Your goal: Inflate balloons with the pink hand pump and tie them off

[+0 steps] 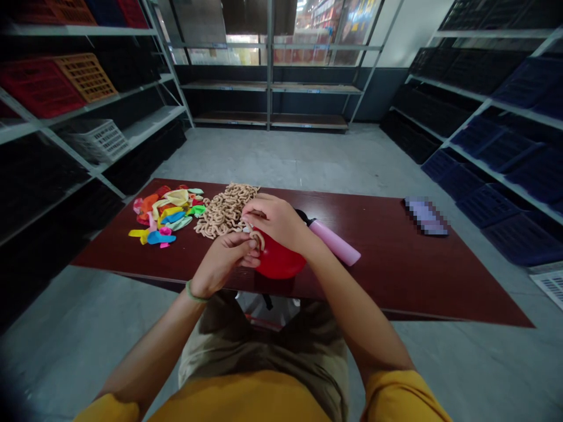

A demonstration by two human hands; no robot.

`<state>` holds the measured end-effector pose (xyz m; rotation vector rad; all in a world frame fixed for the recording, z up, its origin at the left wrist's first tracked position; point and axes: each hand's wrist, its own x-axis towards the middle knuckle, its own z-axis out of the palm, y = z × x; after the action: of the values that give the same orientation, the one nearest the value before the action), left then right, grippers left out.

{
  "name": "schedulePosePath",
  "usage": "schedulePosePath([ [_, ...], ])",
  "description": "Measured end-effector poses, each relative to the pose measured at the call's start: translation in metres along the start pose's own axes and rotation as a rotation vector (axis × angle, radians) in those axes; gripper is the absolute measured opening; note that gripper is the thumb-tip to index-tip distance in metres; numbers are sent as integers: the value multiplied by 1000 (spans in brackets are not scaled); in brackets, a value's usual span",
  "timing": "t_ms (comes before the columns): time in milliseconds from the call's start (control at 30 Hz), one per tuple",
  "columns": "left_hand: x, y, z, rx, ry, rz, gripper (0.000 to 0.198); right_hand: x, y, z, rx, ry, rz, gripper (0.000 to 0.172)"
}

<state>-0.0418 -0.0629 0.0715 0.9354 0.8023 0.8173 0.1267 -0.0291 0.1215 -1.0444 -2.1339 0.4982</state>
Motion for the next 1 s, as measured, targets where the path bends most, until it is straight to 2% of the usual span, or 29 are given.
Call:
schedulePosePath([
  [100,1,0,2,-17,14,-2,26,0,1,-2,-69,-34,-43,12],
  [233,2,0,4,-79,74,15,31,-18,-5,-8,-227,174,-12,16],
  [267,2,0,4,-89,83,15,32,-24,-7,-9,-225,191,5,16],
  [400,4,-4,4,-89,82,17,35,-44,-11,-3,-172,98,39,12],
  [600,3,-4,3,-129,38,19,32,-49,-4,8,-97,194,87,8],
  [800,3,-7,3,-251,0,4,32,-49,1,11,-118,143,-28,9],
  [1000,5,-8,1,-367,-13,-5,30,-51,1,9,-84,114,-76,13],
])
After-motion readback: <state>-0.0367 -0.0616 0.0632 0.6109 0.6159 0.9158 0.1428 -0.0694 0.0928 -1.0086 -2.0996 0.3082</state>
